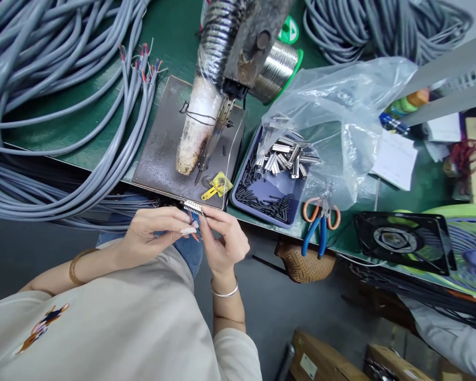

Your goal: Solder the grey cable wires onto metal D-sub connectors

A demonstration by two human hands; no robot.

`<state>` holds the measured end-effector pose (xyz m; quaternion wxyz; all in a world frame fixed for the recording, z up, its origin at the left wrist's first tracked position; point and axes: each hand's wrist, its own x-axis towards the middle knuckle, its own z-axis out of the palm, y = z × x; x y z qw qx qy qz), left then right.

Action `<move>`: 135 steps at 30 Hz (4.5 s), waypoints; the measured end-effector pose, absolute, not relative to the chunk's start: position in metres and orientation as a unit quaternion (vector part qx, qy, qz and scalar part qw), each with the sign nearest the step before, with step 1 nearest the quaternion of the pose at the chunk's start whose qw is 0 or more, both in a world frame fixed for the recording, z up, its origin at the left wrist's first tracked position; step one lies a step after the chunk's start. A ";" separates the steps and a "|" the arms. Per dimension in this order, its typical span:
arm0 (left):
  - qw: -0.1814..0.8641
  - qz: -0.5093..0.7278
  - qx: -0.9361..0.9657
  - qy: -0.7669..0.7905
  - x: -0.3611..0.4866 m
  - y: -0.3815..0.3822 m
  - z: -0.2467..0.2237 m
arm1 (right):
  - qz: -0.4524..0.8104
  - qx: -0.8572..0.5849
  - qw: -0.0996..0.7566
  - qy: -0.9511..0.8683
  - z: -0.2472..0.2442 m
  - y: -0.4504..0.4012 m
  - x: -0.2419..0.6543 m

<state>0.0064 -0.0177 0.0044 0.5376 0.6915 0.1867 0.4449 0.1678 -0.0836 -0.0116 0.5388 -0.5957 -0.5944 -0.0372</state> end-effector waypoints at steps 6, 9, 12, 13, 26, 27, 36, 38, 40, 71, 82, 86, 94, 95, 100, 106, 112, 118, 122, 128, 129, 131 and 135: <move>0.550 0.455 0.672 0.197 0.007 -0.020 0.001 | -0.084 -0.595 0.541 -0.588 -0.010 -0.083 0.169; 0.577 0.440 0.646 0.236 0.006 -0.023 -0.002 | -0.096 -0.598 0.535 -0.589 -0.010 -0.083 0.170; 0.590 0.421 0.625 0.291 0.003 -0.025 -0.005 | -0.097 -0.602 0.529 -0.590 -0.008 -0.084 0.170; 0.578 0.420 0.629 0.307 0.001 -0.024 -0.006 | -0.089 -0.608 0.530 -0.584 -0.007 -0.084 0.170; 0.492 0.337 0.732 0.328 -0.016 0.002 0.034 | 0.330 -0.646 0.547 -0.418 0.019 -0.077 0.171; 0.502 0.332 0.727 0.331 -0.015 0.003 0.035 | 0.336 -0.643 0.549 -0.415 0.018 -0.076 0.171; 0.666 0.299 0.588 0.349 -0.011 0.001 0.028 | 0.162 -0.648 0.532 -0.520 0.009 -0.078 0.172; 0.739 0.291 0.508 0.333 -0.007 -0.001 0.022 | 0.038 -0.635 0.505 -0.583 0.006 -0.081 0.173; 0.789 0.283 0.443 0.319 -0.003 -0.002 0.017 | -0.024 -0.616 0.473 -0.629 0.001 -0.083 0.175; 0.765 0.356 0.404 0.353 0.013 -0.002 0.006 | -0.046 -0.572 0.692 -0.438 0.020 -0.078 0.176; 0.762 0.358 0.424 0.333 0.012 0.000 0.008 | 0.110 -0.647 0.520 -0.547 -0.005 -0.083 0.164; 0.741 0.366 0.434 0.360 0.017 0.000 0.006 | 0.014 -0.631 0.505 -0.589 -0.010 -0.071 0.164; 0.630 0.446 0.490 0.404 0.032 0.005 0.001 | -0.036 -0.623 0.495 -0.605 -0.015 -0.062 0.162; 0.618 0.451 0.499 0.407 0.033 0.006 0.001 | -0.036 -0.621 0.498 -0.604 -0.014 -0.062 0.163; 0.585 0.452 0.530 0.415 0.036 0.007 0.002 | -0.035 -0.624 0.505 -0.596 -0.012 -0.057 0.165; 0.565 0.456 0.550 0.413 0.037 0.008 0.004 | -0.034 -0.624 0.508 -0.592 -0.009 -0.054 0.166; 0.572 0.449 0.554 0.406 0.033 0.007 0.002 | -0.051 -0.620 0.482 -0.617 -0.011 -0.060 0.167; 0.603 0.419 0.537 0.415 0.031 0.005 0.001 | -0.091 -0.618 0.457 -0.633 -0.015 -0.065 0.168; 0.639 0.427 0.510 0.387 0.028 0.003 0.004 | -0.032 -0.633 0.503 -0.587 -0.012 -0.064 0.166; 0.608 0.460 0.531 0.369 0.028 0.002 0.000 | 0.005 -0.619 0.521 -0.588 -0.009 -0.062 0.165; 0.592 0.470 0.542 0.367 0.029 0.003 -0.002 | -0.010 -0.614 0.517 -0.597 -0.009 -0.061 0.165; 0.557 0.487 0.567 0.363 0.031 0.004 -0.004 | -0.030 -0.610 0.508 -0.607 -0.009 -0.060 0.165; 0.489 0.502 0.623 0.349 0.032 0.007 -0.007 | -0.046 -0.612 0.501 -0.610 -0.009 -0.057 0.165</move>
